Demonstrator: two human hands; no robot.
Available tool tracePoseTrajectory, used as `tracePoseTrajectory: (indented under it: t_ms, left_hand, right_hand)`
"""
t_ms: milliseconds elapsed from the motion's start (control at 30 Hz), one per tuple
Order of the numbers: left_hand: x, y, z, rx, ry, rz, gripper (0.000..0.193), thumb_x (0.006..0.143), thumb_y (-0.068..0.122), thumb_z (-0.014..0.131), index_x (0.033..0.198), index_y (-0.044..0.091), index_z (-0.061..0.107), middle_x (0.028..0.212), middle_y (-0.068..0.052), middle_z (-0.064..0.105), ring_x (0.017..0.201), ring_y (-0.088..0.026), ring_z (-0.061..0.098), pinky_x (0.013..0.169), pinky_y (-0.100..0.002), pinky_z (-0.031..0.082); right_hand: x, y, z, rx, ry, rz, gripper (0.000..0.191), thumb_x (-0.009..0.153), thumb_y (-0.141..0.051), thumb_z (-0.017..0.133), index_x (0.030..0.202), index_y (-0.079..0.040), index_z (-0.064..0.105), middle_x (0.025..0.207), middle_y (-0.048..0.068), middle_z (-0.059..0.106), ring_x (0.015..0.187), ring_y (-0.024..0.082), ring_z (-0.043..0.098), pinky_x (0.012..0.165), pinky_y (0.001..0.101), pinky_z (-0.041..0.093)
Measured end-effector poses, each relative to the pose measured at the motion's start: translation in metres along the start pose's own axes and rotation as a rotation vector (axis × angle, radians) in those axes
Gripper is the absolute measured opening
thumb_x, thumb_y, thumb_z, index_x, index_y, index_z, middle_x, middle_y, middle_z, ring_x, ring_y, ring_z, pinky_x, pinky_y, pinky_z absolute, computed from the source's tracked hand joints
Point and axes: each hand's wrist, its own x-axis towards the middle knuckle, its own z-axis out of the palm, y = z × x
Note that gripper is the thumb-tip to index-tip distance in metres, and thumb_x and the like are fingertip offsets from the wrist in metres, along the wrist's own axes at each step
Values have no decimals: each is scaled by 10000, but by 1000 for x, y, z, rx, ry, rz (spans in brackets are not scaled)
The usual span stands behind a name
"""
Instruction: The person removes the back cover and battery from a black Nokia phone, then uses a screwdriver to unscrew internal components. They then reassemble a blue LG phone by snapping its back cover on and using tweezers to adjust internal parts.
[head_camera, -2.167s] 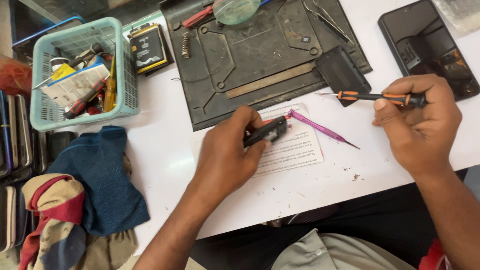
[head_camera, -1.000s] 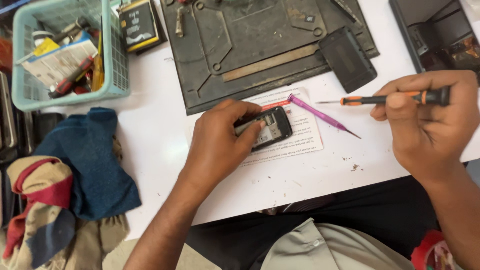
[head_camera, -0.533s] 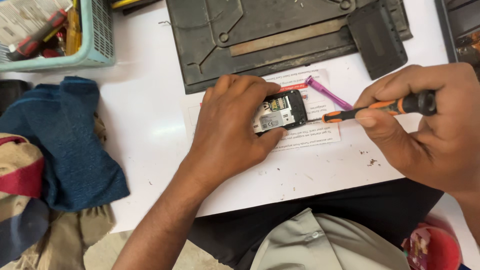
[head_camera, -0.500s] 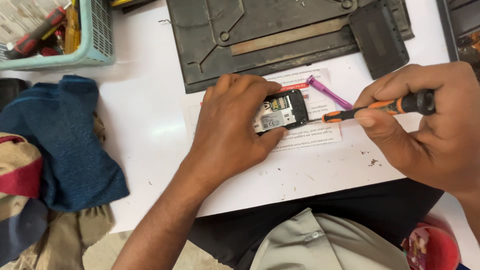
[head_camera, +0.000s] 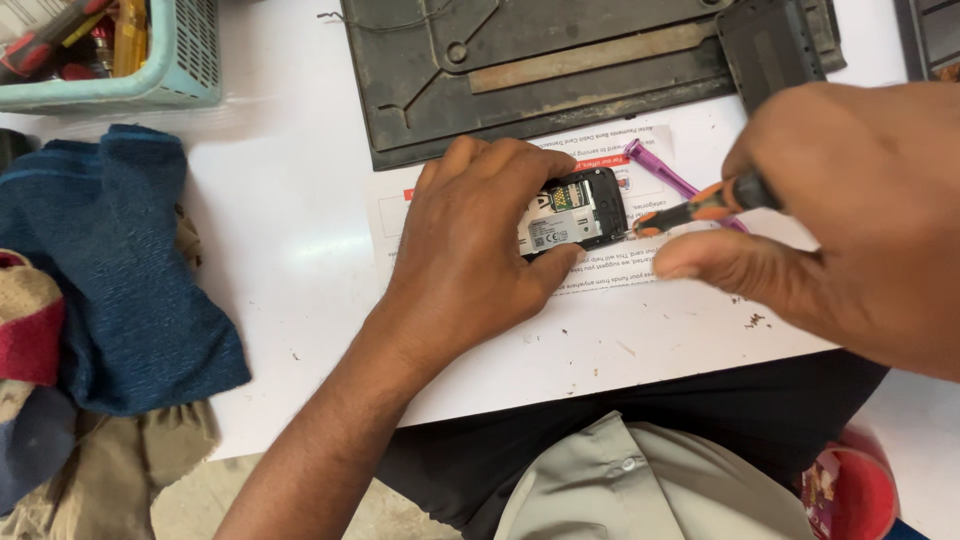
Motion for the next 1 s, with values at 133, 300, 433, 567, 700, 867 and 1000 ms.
tracePoseTrajectory:
  t_ms: [133, 300, 433, 567, 700, 867, 1000]
  left_hand:
    - [-1, 1, 0, -10, 16, 4, 530, 709, 163, 908, 1173, 87, 663, 1055, -52, 670, 1014, -269, 577, 924, -415, 447]
    - [-2, 0, 1, -20, 36, 16, 524, 713, 152, 899, 1175, 86, 660, 1071, -54, 671, 1023, -274, 577, 923, -416, 451]
    - [-1, -1, 3, -25, 27, 11, 527, 707, 155, 900, 1174, 87, 664, 1053, -50, 672, 1002, -264, 577, 923, -414, 454]
    - [-1, -4, 3, -30, 28, 18, 538, 704, 155, 900, 1180, 80, 662, 1055, -57, 668, 995, -265, 576, 911, -413, 453]
    - [1, -4, 3, -14, 30, 12, 521, 706, 152, 897, 1168, 87, 666, 1045, -52, 669, 998, -268, 580, 911, -416, 452]
    - [1, -1, 1, -31, 42, 78, 502, 738, 111, 863, 1199, 89, 665, 1106, -47, 675, 1055, -266, 597, 936, -420, 471]
    - [3, 2, 5, -250, 4, 217, 444, 900, 130, 801, 1307, 86, 630, 1221, -58, 679, 1148, -247, 624, 984, -388, 533]
  right_hand:
    - [15, -11, -6, -124, -215, 82, 482, 758, -538, 747, 768, -76, 609, 512, 81, 588, 361, 212, 590, 377, 391, 435]
    - [27, -9, -7, -153, -203, -18, 443, 766, -497, 769, 837, -88, 617, 533, 57, 607, 357, 177, 597, 361, 357, 433]
    - [24, -6, -8, -206, -259, -113, 421, 756, -474, 770, 939, -125, 624, 648, 26, 660, 479, 174, 666, 413, 356, 473]
    - [24, 0, -14, -125, -142, -255, 355, 824, -345, 774, 1006, -87, 612, 784, 11, 697, 547, 165, 669, 431, 334, 461]
    - [21, -9, -15, -166, -109, -307, 311, 774, -257, 702, 1045, -129, 622, 905, -22, 725, 564, 144, 670, 395, 327, 428]
    - [24, -24, -18, -251, -100, -285, 454, 854, -536, 629, 954, -95, 592, 725, 3, 669, 489, 191, 646, 347, 354, 420]
    - [31, -28, -22, -393, -297, -90, 459, 839, -589, 553, 963, -148, 578, 627, -11, 646, 414, 189, 635, 357, 357, 445]
